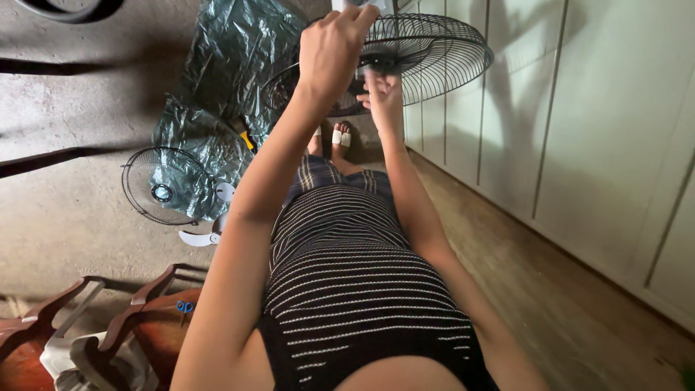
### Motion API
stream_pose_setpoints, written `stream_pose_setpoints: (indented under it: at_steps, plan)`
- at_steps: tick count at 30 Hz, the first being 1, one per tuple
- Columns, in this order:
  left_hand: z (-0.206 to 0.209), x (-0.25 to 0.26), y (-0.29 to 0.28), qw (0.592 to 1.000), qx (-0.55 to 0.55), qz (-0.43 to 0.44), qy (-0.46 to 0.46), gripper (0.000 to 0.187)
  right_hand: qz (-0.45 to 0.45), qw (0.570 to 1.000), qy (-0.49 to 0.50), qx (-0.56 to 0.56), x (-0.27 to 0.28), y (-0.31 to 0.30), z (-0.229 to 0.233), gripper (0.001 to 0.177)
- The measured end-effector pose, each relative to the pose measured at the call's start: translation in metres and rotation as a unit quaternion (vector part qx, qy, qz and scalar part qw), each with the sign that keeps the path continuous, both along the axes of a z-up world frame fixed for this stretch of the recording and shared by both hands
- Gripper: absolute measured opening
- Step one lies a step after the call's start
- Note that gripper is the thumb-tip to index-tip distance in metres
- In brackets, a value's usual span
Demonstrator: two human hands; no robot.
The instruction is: The person assembles an electric fan by attaching the front grille, fan blades, and rear cap to the motor housing. They secure each component by hand, aligning and tightening the parts in sequence.
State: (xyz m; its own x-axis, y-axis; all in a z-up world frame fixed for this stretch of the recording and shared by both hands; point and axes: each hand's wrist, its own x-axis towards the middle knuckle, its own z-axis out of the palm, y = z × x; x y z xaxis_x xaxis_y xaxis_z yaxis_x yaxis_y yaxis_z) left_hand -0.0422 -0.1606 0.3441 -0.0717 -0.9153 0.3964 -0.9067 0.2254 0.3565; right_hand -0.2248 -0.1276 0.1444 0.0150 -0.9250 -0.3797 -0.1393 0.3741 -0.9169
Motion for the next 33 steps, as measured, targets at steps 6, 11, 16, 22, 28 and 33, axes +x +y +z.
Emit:
stream_pose_setpoints:
  at_steps: [6, 11, 16, 22, 28, 33]
  plan:
    - [-0.002, 0.000, -0.002, 0.999, -0.037, 0.001, -0.001, 0.029, 0.020, 0.996, -0.047, 0.075, 0.001, -0.016, -0.011, 0.065]
    - [-0.001, -0.005, -0.001, 0.999, -0.043, 0.008, -0.009, 0.032, -0.006, 0.889, -0.323, 0.324, -0.008, -0.013, -0.004, 0.080]
    - [0.004, -0.003, 0.001, 0.999, -0.026, 0.008, -0.018, 0.033, 0.003, 0.998, 0.002, 0.056, 0.002, 0.000, 0.009, 0.077]
    - [0.005, -0.004, 0.001, 0.999, -0.047, 0.003, -0.009, 0.035, -0.038, 0.945, -0.241, 0.219, 0.001, -0.011, 0.000, 0.070]
    - [0.005, -0.003, 0.003, 0.999, -0.049, 0.005, -0.005, 0.033, -0.065, 0.935, -0.229, 0.263, 0.003, -0.005, 0.006, 0.063]
    - [0.003, -0.005, 0.002, 1.000, -0.022, 0.011, -0.011, 0.030, -0.010, 1.000, 0.011, 0.004, 0.010, 0.004, 0.023, 0.060]
